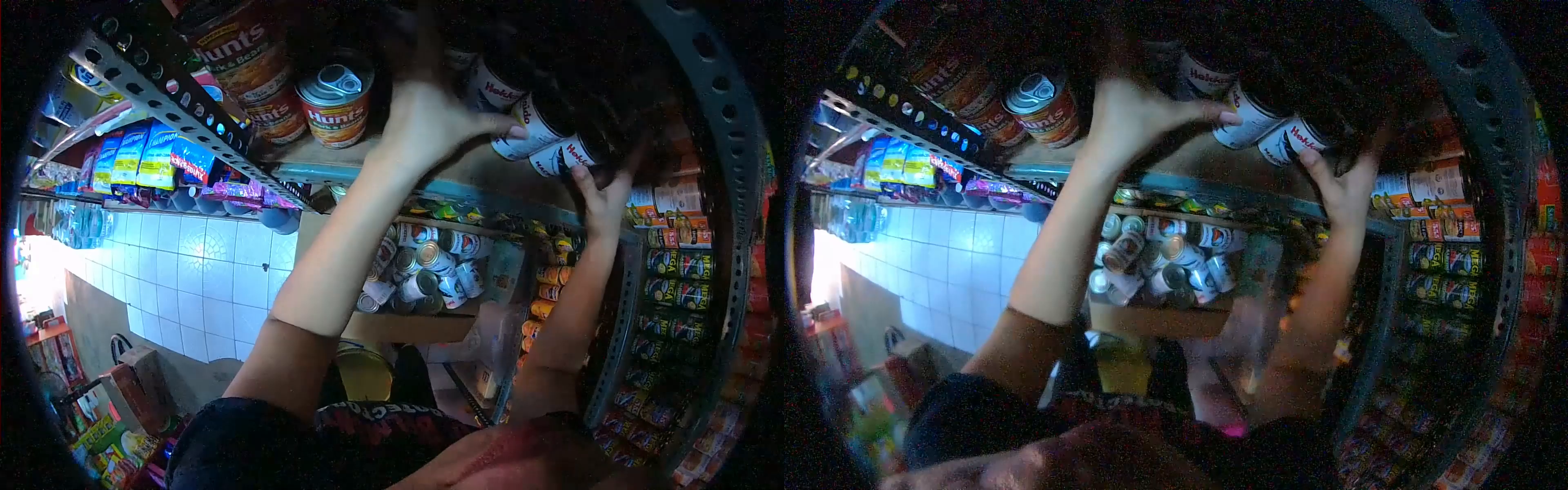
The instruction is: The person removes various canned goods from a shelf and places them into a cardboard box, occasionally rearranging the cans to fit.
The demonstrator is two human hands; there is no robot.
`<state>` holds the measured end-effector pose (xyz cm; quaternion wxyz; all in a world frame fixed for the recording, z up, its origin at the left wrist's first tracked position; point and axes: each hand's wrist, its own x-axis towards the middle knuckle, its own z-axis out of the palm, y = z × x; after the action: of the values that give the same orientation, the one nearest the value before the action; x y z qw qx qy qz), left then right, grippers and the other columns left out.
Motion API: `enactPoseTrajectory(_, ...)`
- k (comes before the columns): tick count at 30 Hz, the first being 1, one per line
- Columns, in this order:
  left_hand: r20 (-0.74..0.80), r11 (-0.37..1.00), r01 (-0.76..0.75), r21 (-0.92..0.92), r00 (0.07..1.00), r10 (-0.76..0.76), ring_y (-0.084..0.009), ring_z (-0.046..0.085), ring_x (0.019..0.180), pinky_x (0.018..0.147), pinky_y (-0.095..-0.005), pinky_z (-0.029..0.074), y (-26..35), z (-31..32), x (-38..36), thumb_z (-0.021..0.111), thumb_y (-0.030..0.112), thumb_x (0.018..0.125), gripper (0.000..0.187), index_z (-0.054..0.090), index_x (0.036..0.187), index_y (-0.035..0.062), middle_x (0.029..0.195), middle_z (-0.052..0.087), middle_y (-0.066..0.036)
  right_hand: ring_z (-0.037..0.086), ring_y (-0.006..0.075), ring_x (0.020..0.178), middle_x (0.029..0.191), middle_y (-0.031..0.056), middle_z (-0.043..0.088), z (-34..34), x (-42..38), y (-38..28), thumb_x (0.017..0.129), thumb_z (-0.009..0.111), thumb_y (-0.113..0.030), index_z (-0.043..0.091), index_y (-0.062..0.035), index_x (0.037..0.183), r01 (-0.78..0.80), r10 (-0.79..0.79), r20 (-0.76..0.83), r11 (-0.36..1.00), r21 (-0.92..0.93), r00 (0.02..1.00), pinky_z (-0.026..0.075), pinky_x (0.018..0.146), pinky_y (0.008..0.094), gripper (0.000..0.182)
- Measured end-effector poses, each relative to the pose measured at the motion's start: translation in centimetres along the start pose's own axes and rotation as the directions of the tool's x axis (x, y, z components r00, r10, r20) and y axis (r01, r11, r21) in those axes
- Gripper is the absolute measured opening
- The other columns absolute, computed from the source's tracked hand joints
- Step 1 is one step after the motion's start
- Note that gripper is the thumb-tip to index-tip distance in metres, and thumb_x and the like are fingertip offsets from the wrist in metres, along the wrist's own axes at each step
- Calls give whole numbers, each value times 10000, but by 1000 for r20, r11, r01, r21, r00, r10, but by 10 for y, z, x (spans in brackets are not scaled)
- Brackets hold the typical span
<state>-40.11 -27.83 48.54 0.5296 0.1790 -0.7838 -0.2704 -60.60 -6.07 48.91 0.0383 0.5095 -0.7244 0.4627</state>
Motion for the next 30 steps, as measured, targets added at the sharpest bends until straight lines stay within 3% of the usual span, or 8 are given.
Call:
enactPoseTrajectory(7, -82, 976, -110, 189, 988, 128, -414, 493, 1345, 1134, -440, 425, 11, -4, 5, 1008, 539, 446, 1419, 287, 1521, -44, 1466, 480, -274, 294, 374, 1500, 1646, 220, 264, 23, 7, -20, 757, 878, -419, 219, -58, 1630, -88, 86, -101, 996, -12, 991, 219, 1232, 466, 1151)
enactPoseTrajectory(10, 68, 993, 120, -9, 991, -119, -507, 150, 1515, 1247, -544, 191, 17, -6, 10, 996, 530, 530, 1597, -46, 1613, -12, 1602, 10, -417, 309, 379, 1489, 1629, 224, 292, 27, 13, -14, 731, 899, -429, 228, -55, 1625, -108, 96, -139, 991, -80, 986, 234, 1226, 473, 1179)
enactPoseTrajectory(12, -331, 926, -366, 88, 866, 374, -443, 435, 1366, 1136, -502, 385, 2, 8, 12, 910, 384, 697, 1079, 340, 1521, -16, 1477, 381, -336, 314, 378, 1484, 1620, 224, 306, 28, 16, -11, 717, 909, -435, 233, -55, 1624, -121, 102, -157, 985, -121, 982, 245, 1221, 477, 1193)
enactPoseTrajectory(15, -9, 998, -40, 39, 999, 40, -403, 560, 1283, 1078, -453, 476, -10, 8, -2, 991, 526, 515, 1260, 391, 1480, -20, 1395, 564, -246, 318, 376, 1480, 1603, 222, 331, 26, 20, -5, 705, 915, -454, 250, -54, 1618, -88, 70, -145, 989, -119, 987, 253, 1216, 484, 1198)
enactPoseTrajectory(19, -27, 998, 9, 63, 1000, -7, -386, 611, 1218, 1021, -463, 515, -8, 10, -1, 977, 497, 574, 1085, 501, 1411, -2, 1333, 622, -217, 345, 376, 1464, 1596, 222, 340, 21, 24, 4, 718, 910, -447, 273, -50, 1608, -79, 85, -115, 995, 55, 990, 265, 1210, 484, 1165)
enactPoseTrajectory(21, 14, 993, 72, -88, 997, -71, -516, 386, 1355, 1124, -569, 358, -6, 8, -2, 975, 388, 567, 1138, 426, 1523, 103, 1446, 431, -336, 356, 376, 1457, 1596, 223, 340, 22, 24, 4, 726, 906, -445, 276, -49, 1607, -80, 86, -139, 996, 46, 987, 267, 1209, 483, 1153)
enactPoseTrajectory(27, 20, 988, -12, -157, 1000, 16, -537, 344, 1400, 1156, -566, 338, 4, 5, -6, 882, 304, 741, 763, 573, 1424, 162, 1541, 314, -350, 476, 404, 1356, 1493, 250, 479, 40, 15, -22, 820, 852, -381, 391, -46, 1530, 158, -295, -313, 905, -395, 903, 328, 1166, 526, 910)
enactPoseTrajectory(30, 81, 999, -36, 1, 996, 36, -554, 291, 1431, 1185, -580, 307, 9, 1, -8, 843, 274, 782, 601, 649, 1346, 196, 1574, 274, -338, 506, 390, 1343, 1484, 198, 525, 54, 14, -38, 850, 799, -489, 564, -183, 1447, 449, -550, -41, 722, -526, 834, 261, 1123, 681, 711)
